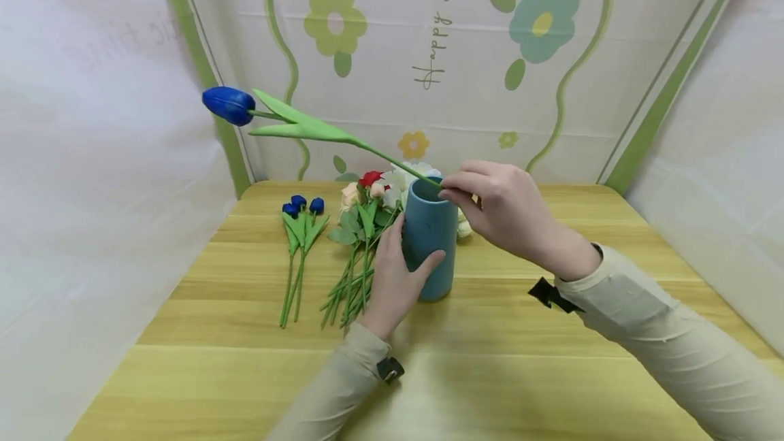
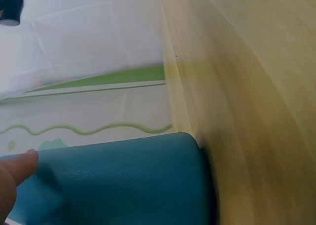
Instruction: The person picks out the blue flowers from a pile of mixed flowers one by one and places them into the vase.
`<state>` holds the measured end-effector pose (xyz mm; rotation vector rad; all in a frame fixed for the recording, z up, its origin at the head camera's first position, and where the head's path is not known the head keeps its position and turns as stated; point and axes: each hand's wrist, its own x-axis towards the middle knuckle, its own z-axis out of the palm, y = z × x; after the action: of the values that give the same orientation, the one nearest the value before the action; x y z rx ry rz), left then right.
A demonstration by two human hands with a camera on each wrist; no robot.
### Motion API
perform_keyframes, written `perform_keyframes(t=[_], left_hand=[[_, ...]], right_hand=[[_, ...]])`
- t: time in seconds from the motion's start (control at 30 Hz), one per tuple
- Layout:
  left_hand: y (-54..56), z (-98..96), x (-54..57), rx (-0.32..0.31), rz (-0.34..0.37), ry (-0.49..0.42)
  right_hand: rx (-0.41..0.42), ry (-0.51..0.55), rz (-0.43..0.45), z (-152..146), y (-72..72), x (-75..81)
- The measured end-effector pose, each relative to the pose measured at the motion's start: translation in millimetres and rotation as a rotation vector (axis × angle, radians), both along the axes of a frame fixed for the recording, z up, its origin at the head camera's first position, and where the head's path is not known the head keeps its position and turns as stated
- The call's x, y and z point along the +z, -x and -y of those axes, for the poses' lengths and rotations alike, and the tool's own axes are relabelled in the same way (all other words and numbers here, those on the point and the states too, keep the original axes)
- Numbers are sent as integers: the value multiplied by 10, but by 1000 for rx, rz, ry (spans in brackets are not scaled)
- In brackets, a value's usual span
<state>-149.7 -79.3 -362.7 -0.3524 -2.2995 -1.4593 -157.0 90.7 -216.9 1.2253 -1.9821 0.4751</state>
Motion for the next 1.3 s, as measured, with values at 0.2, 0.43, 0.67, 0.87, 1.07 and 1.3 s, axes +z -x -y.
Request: perform_keyframes(t=[0.2,0.43,0.67,0.87,1.07,1.3], left_hand=[[44,-33,-44,12,4,31],[61,-24,-58,0,-30,40],[52,-10,-62,-2,-40,44],[57,3,-69,3,-60,41],[42,29,-74,-2,-41,42],[60,28,-77,-9,-45,42]], right_hand=[[14,-31,15,69,109,76],[36,-36,29,151,199,33],[26,-22,56,190,264,-70],[27,19,46,227,290,-67],[42,14,41,275,311,-65],[62,44,14,316,333,-74]])
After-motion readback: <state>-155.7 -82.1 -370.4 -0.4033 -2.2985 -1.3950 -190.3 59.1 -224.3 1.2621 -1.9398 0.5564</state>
